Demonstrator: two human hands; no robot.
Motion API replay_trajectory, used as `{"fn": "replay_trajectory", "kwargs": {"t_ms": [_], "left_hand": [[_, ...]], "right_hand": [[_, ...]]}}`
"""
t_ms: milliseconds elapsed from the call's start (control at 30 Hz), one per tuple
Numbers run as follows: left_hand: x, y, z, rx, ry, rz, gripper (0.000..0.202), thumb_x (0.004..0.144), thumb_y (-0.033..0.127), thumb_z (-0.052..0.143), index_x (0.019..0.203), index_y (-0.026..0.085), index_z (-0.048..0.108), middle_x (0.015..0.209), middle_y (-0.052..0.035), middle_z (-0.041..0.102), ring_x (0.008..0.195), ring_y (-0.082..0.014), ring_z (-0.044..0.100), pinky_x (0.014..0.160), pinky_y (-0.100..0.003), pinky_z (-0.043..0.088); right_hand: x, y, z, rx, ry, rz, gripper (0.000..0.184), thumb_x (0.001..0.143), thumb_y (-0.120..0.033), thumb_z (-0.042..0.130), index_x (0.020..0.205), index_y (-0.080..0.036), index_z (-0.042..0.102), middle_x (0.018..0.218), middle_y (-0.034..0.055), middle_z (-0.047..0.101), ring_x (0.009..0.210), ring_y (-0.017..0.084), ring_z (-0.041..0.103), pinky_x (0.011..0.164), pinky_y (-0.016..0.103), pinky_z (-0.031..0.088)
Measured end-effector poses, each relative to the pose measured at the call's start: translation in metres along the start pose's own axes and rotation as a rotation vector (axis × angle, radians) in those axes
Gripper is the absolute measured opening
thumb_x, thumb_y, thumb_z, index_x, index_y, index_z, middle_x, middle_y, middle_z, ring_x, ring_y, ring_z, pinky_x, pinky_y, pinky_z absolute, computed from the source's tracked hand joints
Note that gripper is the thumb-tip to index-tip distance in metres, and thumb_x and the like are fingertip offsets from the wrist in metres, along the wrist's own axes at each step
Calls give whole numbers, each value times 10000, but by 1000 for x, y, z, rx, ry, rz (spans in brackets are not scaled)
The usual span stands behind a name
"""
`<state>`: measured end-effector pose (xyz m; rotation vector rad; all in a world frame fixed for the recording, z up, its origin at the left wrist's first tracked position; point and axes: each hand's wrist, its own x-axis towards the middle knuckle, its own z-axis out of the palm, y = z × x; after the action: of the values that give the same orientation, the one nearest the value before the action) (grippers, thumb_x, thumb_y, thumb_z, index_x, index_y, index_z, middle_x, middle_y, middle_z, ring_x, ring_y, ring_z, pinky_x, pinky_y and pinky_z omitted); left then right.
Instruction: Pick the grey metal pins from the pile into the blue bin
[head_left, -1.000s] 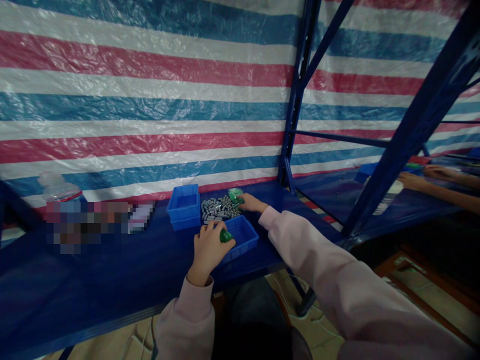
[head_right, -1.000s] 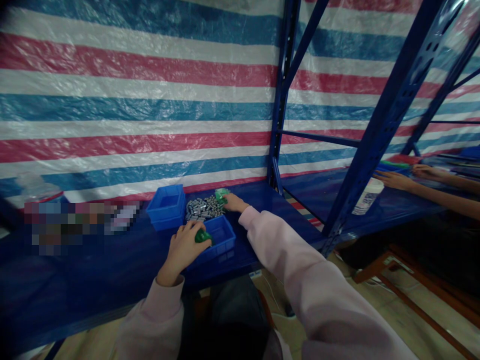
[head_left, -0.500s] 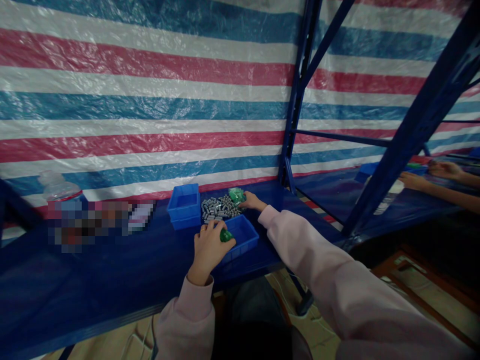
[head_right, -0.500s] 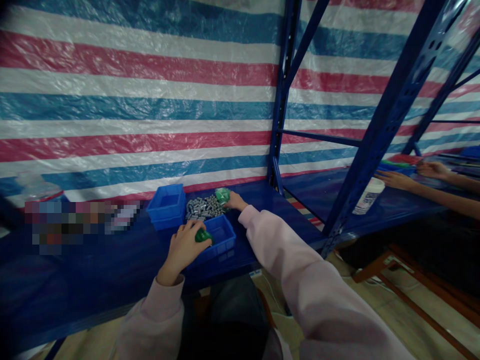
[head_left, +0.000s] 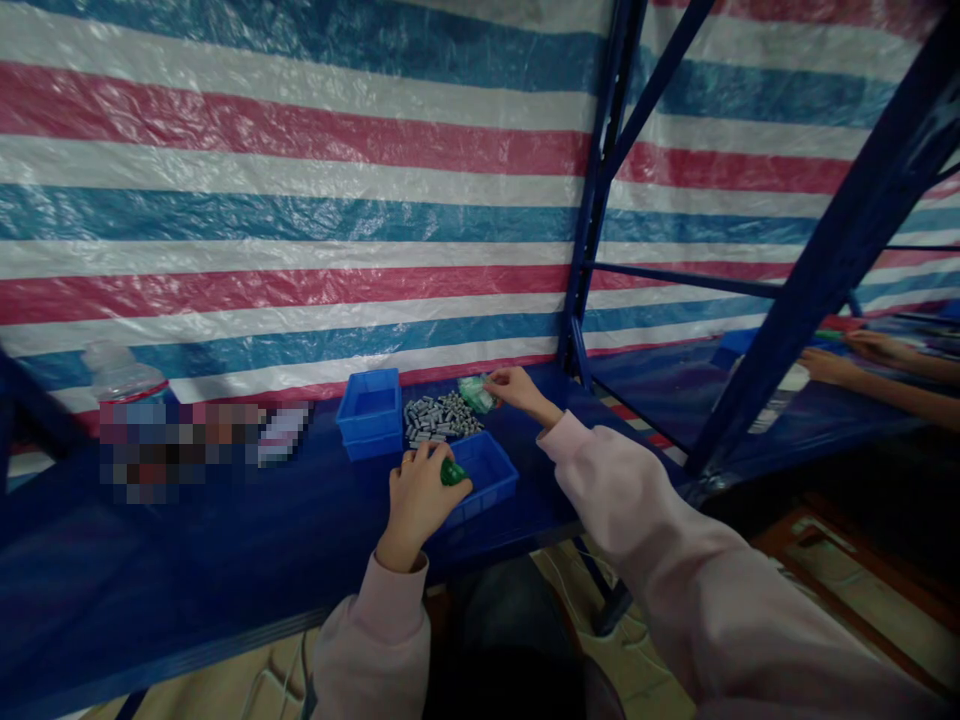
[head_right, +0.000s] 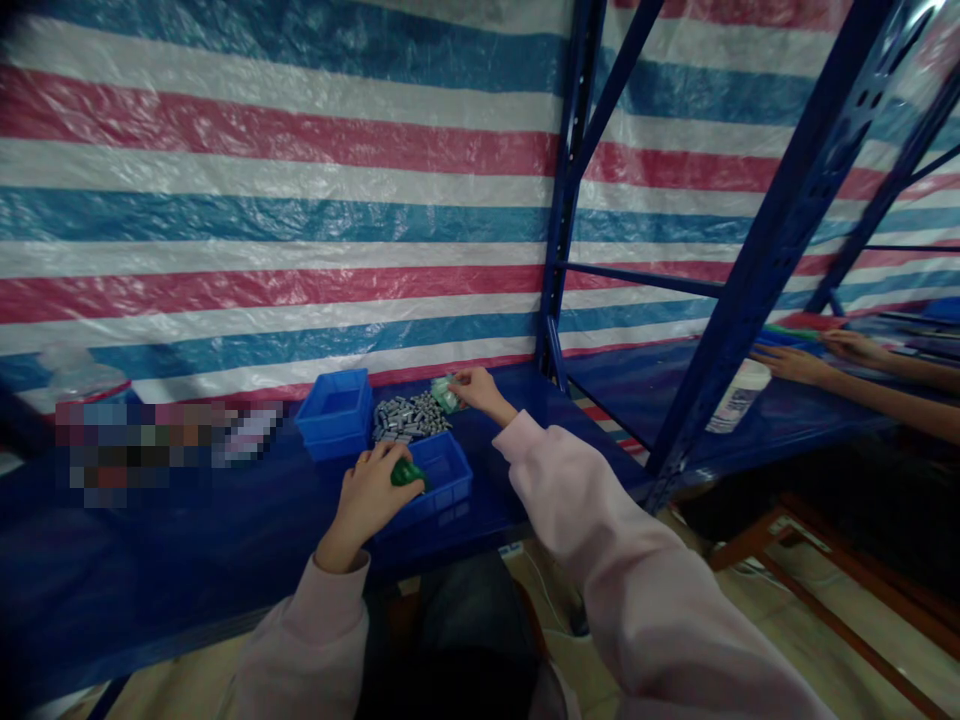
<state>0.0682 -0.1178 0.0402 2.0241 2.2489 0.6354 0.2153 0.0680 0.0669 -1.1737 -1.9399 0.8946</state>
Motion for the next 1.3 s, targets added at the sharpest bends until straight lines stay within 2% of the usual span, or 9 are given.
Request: {"fn": "replay_trajectory", "kwargs": {"t_ms": [200, 333, 467, 600, 767, 833, 967, 1133, 1300], "left_hand": [[0, -1, 2, -5, 23, 10, 242, 696, 396, 573, 897, 266, 538, 1058, -4, 548, 979, -255, 486, 768, -393, 382], [0, -1, 2, -1, 23, 5, 246, 702, 397, 565, 901, 255, 537, 1044, -11, 553, 986, -256, 487, 768, -390, 381], [0, 0, 1, 0, 17, -2, 263, 708, 394, 561, 925, 247, 535, 1050, -25, 557, 991, -256, 488, 769, -381, 381], [-1, 0, -1, 7, 10, 0, 277, 711, 403, 567, 937, 246, 536, 1049, -31, 559, 993, -257, 492, 774, -384, 389], [-1, 1, 0, 23, 8, -6, 314, 716, 395, 574, 992, 249, 538, 1084, -41, 554, 1011, -259, 495, 792, -381, 393], [-1, 0, 2, 21, 29, -1, 418, 724, 392, 569, 1119, 273, 499, 1139, -41, 540, 1033, -261, 490, 805, -385, 392], [-1, -3, 4, 26, 23, 37, 562, 760, 444, 549, 1289, 351, 383, 1251, -30, 493, 1070, -270, 476, 823, -398, 388], [0, -7, 3, 34, -17, 66, 506, 804, 488, 503, 1287, 379, 403, 1279, -25, 476, 1080, -268, 469, 823, -398, 388], [0, -7, 0, 18, -45, 90, 320, 814, 467, 499, 1121, 390, 544, 1277, 3, 472, 1096, -259, 460, 822, -401, 388]], "right_hand": [[-50, -36, 3, -70, -158, -150, 122, 743, -217, 605, 816, -121, 618, 616, 0, 612, 440, 100, 580, 423, 171, 427], [-74, -43, 11, -228, -251, -180, 88, 717, -160, 576, 785, -120, 614, 569, -9, 592, 427, 93, 561, 413, 163, 389], [-83, -38, 28, -340, -301, -197, 78, 703, -135, 569, 753, -108, 622, 537, 1, 586, 461, 95, 546, 459, 177, 379], [-87, -34, 43, -390, -307, -194, 123, 694, -126, 576, 799, -101, 634, 610, 25, 618, 548, 117, 565, 537, 205, 405], [-91, -37, 44, -373, -313, -220, 227, 715, -104, 550, 928, -99, 628, 668, 34, 624, 600, 125, 570, 590, 221, 415], [-94, -41, 41, -350, -336, -225, 378, 727, -99, 533, 1104, -86, 563, 677, 34, 627, 596, 127, 566, 578, 220, 408], [-101, -49, 36, -341, -400, -257, 632, 748, -96, 470, 1356, -51, 304, 690, 43, 634, 565, 128, 551, 528, 215, 381], [-107, -53, 33, -380, -462, -280, 804, 725, -89, 445, 1433, -14, 72, 707, 62, 646, 551, 132, 545, 510, 218, 373], [-104, -54, 27, -364, -571, -299, 854, 716, -86, 449, 1435, 3, -2, 736, 69, 657, 567, 135, 547, 509, 220, 390]]}}
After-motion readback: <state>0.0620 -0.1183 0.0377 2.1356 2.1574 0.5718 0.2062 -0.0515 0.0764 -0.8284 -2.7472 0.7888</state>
